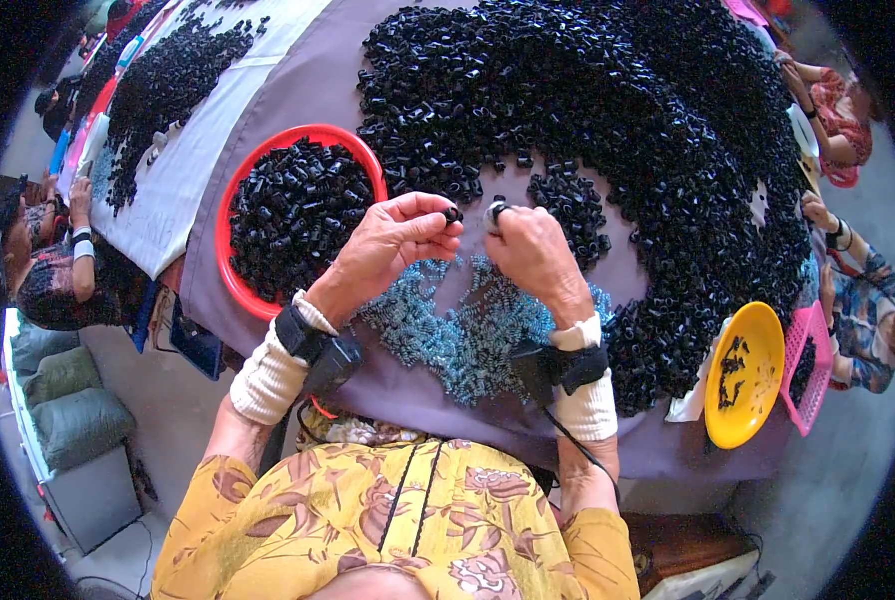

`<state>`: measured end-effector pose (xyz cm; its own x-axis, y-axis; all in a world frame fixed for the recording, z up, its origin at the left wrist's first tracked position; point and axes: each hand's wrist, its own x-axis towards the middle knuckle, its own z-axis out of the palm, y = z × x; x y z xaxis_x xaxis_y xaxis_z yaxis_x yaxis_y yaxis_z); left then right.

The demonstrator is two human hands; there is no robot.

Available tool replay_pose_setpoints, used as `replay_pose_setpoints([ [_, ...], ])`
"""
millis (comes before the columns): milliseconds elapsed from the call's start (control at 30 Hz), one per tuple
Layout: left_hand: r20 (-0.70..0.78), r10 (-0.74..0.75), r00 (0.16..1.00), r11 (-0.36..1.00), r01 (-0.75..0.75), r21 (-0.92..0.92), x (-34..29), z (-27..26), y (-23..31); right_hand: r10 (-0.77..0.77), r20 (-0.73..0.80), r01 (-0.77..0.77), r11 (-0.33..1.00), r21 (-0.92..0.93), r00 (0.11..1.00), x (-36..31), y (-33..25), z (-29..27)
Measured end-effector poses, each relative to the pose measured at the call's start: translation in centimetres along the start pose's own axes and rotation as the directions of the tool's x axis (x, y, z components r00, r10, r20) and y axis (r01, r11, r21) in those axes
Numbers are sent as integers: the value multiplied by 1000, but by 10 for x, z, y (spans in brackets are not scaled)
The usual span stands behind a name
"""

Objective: Assembling or sorting small black plastic components.

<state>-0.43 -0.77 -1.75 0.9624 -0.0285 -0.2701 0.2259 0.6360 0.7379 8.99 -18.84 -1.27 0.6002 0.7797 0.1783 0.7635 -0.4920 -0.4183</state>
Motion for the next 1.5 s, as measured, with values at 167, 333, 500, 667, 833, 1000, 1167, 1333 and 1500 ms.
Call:
replay_pose_setpoints([
  [167, -13, 18, 1000, 998, -17, 56, 0, 5, -5, 137, -118, -62, 869, 490, 984, 5, -11, -20],
  [333, 7, 42, 999, 995, -43, 89, 0, 13, -6, 124, -165, -14, 839, 545, 979, 4, -17, -18],
  [500, 5, 91, 996, 981, -91, 170, -2, 15, -6, 29, -207, 74, 877, 474, 978, 5, -23, -24],
  [667, 13, 131, 991, 940, -128, 316, -3, 19, -4, -70, -157, 124, 924, 363, 985, 9, -17, -27],
  [833, 37, 159, 987, 919, -161, 359, -2, 20, -3, -63, -119, 110, 887, 448, 991, 13, -16, -30],
  [1000, 65, 179, 982, 903, -190, 386, -1, 18, -3, 52, -46, -12, 783, 622, 998, 13, -14, -25],
  [1167, 47, 175, 983, 888, -178, 424, -3, 23, 6, 254, -33, -129, 596, 793, 967, 22, -5, -32],
  [1333, -97, 201, 975, 952, -171, 254, -5, 18, 19, 344, -53, -229, 725, 649, 937, 18, 30, -18],
  [1500, -175, 234, 956, 963, -204, 176, -5, 10, 28, 262, -11, -220, 832, 510, 965, 22, 20, -3],
])
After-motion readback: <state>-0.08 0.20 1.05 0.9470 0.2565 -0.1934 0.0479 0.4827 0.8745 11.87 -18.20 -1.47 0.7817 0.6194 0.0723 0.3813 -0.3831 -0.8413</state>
